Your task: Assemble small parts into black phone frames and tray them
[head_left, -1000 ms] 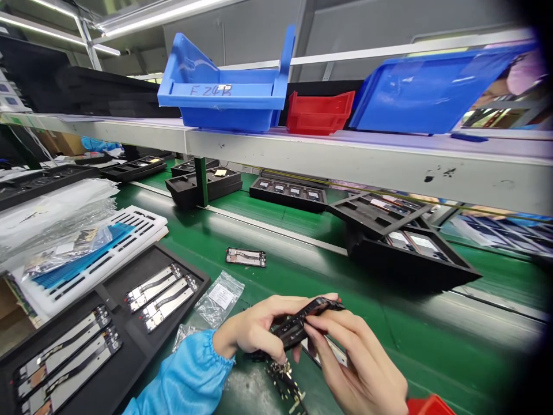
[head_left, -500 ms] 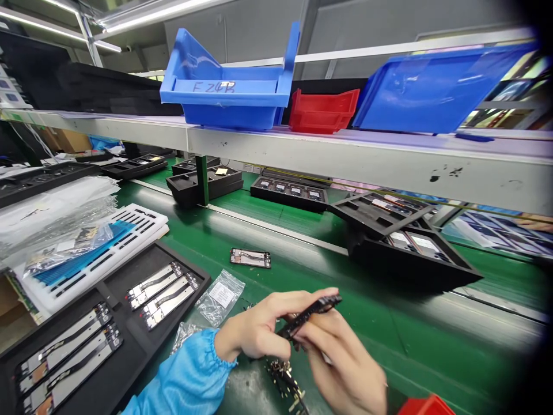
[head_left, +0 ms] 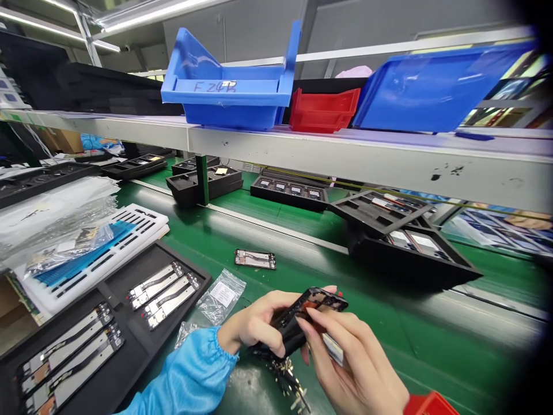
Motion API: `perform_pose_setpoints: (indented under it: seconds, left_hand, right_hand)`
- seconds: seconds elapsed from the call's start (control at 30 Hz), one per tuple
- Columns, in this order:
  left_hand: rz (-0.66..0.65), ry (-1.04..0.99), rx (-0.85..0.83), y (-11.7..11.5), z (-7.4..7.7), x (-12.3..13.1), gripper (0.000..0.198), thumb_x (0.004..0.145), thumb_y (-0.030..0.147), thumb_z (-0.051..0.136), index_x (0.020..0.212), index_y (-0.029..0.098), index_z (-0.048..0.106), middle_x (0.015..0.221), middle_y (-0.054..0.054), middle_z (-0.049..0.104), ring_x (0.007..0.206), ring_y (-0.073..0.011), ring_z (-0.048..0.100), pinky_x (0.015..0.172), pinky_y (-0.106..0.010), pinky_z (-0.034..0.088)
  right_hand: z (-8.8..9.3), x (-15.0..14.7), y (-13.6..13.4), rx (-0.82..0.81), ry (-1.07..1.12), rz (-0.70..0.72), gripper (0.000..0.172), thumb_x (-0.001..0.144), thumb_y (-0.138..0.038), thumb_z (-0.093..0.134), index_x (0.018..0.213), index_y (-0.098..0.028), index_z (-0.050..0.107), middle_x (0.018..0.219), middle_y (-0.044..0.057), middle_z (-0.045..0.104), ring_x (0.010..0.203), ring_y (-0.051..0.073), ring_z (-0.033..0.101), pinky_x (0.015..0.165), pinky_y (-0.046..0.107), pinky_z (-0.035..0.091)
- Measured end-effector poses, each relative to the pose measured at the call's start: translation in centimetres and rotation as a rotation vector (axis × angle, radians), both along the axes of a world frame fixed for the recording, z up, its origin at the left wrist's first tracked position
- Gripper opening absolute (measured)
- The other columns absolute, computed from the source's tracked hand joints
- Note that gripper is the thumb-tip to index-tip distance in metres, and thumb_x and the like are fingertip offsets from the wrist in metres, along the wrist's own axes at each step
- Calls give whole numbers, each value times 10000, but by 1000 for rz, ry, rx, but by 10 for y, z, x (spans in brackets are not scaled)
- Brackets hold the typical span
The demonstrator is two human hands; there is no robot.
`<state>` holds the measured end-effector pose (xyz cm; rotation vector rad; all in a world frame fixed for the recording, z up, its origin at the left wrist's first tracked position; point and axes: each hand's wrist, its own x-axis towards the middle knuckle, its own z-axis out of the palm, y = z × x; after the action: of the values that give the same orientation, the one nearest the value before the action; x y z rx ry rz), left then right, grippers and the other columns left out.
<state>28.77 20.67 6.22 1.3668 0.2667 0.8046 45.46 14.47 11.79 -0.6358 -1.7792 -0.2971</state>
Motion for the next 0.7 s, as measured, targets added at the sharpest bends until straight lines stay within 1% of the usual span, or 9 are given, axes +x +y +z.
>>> perform_pose_setpoints:
  seconds: [0.1,0.17,0.3,0.37,0.4,0.47,0.57,0.63,0.7]
  left_hand:
    - [8,6,57,0,0,-2,973,554,253,779,1517,164,669,1336,-176,760,1180,-464,743,1074,-589,542]
    - [19,17,115,1,2,-3,988,557,265,783,1531,160,658,1434,-180,716,1246,-475,715,1113,-607,522]
    - [34,34,216,2,5,-3,1025,558,287,781,1566,181,632,1630,-167,581,1369,-495,633,1189,-638,463]
    - [39,27,239,2,6,-2,1017,565,281,768,1569,197,632,1656,-157,555,1349,-476,645,1184,-625,472]
    - [34,25,241,2,7,-1,1018,568,274,760,1575,202,626,1645,-154,565,1308,-456,671,1162,-607,493]
    - [17,31,215,1,10,2,1034,576,255,738,1599,204,598,1557,-147,632,1180,-398,727,1080,-550,549]
    - [13,44,108,-3,17,7,1059,588,230,714,1634,194,544,1274,-112,745,955,-305,741,885,-431,594]
    - [34,61,23,-7,22,9,1066,587,210,709,1638,183,532,1094,-73,745,825,-241,689,753,-346,560]
    - [56,100,-27,-11,27,10,1051,580,185,711,1619,169,551,952,-29,700,734,-178,596,658,-278,484]
  right_hand:
    - [2,1,-2,-24,-12,17,282,949,72,737,1165,-108,737,1023,90,740,832,142,708,743,265,607]
    - [1,2,-3,-39,-13,27,258,960,71,720,1141,-113,735,1029,89,736,852,145,712,769,269,606]
    - [-2,6,-2,-63,-13,39,243,974,75,684,1105,-126,720,1019,75,719,892,148,706,824,273,594]
    - [-5,7,0,-72,-27,35,218,993,62,656,1096,-125,700,1005,73,704,897,148,691,841,276,586]
    - [-6,7,2,-72,-32,22,198,1006,45,643,1099,-124,687,1001,74,694,902,152,683,848,282,583]
    - [-9,6,5,-79,-40,-24,155,1033,1,620,1110,-127,661,1000,79,670,908,163,665,846,296,578]
    - [-12,4,9,-111,-25,-94,119,1057,-49,599,1120,-146,628,1002,76,640,899,174,638,814,309,557]
    - [-14,3,11,-143,2,-128,115,1066,-64,586,1110,-168,608,989,63,622,883,178,619,802,317,534]
    - [-17,2,12,-176,25,-159,119,1073,-75,566,1081,-193,580,963,48,598,869,187,598,796,330,509]
